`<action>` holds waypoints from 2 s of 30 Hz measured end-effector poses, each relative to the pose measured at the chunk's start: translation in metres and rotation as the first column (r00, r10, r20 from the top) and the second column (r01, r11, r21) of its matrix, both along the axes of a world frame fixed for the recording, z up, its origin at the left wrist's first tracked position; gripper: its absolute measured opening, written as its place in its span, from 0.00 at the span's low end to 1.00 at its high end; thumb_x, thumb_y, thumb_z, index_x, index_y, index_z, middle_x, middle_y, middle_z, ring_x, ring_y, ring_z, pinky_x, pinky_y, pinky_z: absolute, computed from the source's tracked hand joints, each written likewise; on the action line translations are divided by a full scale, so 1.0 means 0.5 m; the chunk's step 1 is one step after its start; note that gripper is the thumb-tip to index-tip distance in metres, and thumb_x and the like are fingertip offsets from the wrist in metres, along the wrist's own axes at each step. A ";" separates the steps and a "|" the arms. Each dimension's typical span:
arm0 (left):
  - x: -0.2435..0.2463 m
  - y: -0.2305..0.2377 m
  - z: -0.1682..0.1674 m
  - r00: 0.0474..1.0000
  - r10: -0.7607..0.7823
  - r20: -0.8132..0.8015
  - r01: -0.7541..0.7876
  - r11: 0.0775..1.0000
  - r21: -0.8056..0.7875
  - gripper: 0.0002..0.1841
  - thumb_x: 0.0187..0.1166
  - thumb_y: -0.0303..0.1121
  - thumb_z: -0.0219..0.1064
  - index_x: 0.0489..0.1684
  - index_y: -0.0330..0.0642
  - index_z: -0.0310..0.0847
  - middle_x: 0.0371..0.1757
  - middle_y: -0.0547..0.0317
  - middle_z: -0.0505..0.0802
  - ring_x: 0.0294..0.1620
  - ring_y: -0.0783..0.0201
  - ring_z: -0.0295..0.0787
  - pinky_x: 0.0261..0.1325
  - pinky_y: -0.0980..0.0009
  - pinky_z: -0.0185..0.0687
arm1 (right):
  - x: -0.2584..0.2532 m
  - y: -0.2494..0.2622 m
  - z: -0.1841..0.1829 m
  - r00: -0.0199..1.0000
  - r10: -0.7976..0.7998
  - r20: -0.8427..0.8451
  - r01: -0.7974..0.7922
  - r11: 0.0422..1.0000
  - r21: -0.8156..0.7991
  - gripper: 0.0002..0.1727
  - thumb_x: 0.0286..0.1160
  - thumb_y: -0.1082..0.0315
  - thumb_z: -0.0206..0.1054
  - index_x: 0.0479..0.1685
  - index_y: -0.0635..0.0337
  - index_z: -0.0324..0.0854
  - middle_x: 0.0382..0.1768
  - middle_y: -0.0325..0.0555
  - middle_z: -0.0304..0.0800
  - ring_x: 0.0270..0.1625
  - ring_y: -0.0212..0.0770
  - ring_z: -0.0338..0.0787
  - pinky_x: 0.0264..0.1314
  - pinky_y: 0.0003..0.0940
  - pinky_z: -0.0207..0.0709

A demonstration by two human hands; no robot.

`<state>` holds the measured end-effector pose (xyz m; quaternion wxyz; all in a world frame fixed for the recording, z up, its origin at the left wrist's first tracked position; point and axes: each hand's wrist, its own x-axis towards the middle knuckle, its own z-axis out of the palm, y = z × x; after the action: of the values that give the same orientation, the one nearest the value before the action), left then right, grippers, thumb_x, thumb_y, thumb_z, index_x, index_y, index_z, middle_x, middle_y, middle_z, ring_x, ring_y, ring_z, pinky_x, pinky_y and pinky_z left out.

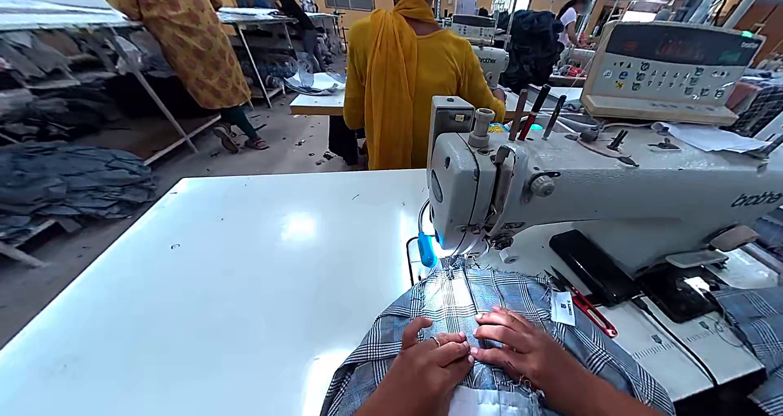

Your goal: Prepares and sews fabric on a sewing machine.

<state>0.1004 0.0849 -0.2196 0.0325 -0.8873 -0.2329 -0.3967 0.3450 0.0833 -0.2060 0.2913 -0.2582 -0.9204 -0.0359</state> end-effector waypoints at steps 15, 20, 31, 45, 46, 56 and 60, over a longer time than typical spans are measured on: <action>-0.003 -0.002 0.004 1.000 0.007 -0.013 -0.007 1.000 -0.004 0.14 0.71 0.27 0.60 0.37 0.54 0.94 0.48 0.66 0.99 0.60 0.69 0.92 0.73 0.56 0.62 | 0.004 -0.016 -0.002 0.989 0.051 -0.142 -0.071 0.987 -0.143 0.11 0.79 0.76 0.58 0.47 0.59 0.86 0.53 0.50 0.91 0.67 0.44 0.88 0.76 0.30 0.74; -0.004 -0.002 0.004 1.000 0.009 -0.013 -0.009 1.000 -0.014 0.14 0.71 0.28 0.61 0.36 0.55 0.95 0.48 0.66 0.99 0.59 0.69 0.92 0.73 0.55 0.63 | 0.026 -0.010 0.003 0.982 -0.144 -0.126 0.110 0.964 -0.242 0.16 0.72 0.76 0.56 0.50 0.57 0.89 0.54 0.56 0.88 0.60 0.48 0.88 0.65 0.31 0.80; -0.004 -0.002 0.005 1.000 0.012 -0.018 -0.012 1.000 -0.016 0.13 0.70 0.28 0.61 0.34 0.55 0.94 0.47 0.66 0.99 0.57 0.69 0.93 0.72 0.55 0.62 | 0.026 0.011 0.071 0.995 -0.091 0.041 0.095 0.729 -0.678 0.27 0.70 0.76 0.54 0.65 0.47 0.91 0.67 0.65 0.78 0.72 0.63 0.74 0.69 0.65 0.63; -0.009 -0.009 0.022 0.999 -0.005 -0.041 -0.002 0.988 -0.152 0.13 0.70 0.27 0.64 0.36 0.53 0.96 0.46 0.59 0.97 0.56 0.63 0.91 0.71 0.51 0.58 | -0.006 0.136 0.160 0.921 0.316 0.230 0.271 -0.094 -0.958 0.20 0.86 0.72 0.51 0.73 0.53 0.73 0.22 0.32 0.71 0.14 0.21 0.58 0.16 0.19 0.54; -0.010 -0.009 0.022 0.999 -0.006 -0.045 -0.002 0.987 -0.162 0.13 0.71 0.27 0.64 0.37 0.53 0.96 0.46 0.58 0.97 0.57 0.63 0.91 0.71 0.51 0.58 | 0.000 0.141 0.152 0.931 0.316 0.184 0.238 -0.141 -0.961 0.20 0.85 0.72 0.51 0.72 0.54 0.72 0.23 0.31 0.73 0.13 0.19 0.58 0.15 0.17 0.53; -0.007 -0.009 0.021 0.999 0.010 -0.041 -0.017 0.985 -0.170 0.13 0.72 0.27 0.63 0.35 0.54 0.95 0.46 0.59 0.97 0.57 0.63 0.90 0.71 0.54 0.57 | -0.001 0.156 0.154 0.892 0.410 0.192 0.254 -0.102 -0.962 0.19 0.86 0.70 0.56 0.73 0.55 0.74 0.22 0.33 0.75 0.12 0.20 0.60 0.14 0.17 0.53; -0.007 -0.010 0.020 0.999 0.018 -0.044 -0.024 0.987 -0.161 0.12 0.71 0.27 0.63 0.34 0.54 0.95 0.46 0.59 0.97 0.58 0.64 0.90 0.71 0.55 0.57 | -0.005 0.157 0.154 0.888 0.416 0.197 0.250 -0.077 -0.965 0.17 0.88 0.67 0.56 0.71 0.57 0.75 0.17 0.32 0.71 0.11 0.20 0.61 0.15 0.18 0.54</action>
<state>0.0969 0.0800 -0.2096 -0.0302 -0.8928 -0.2727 -0.3571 0.3424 0.1620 -0.1290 -0.2099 -0.3104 -0.6985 0.6097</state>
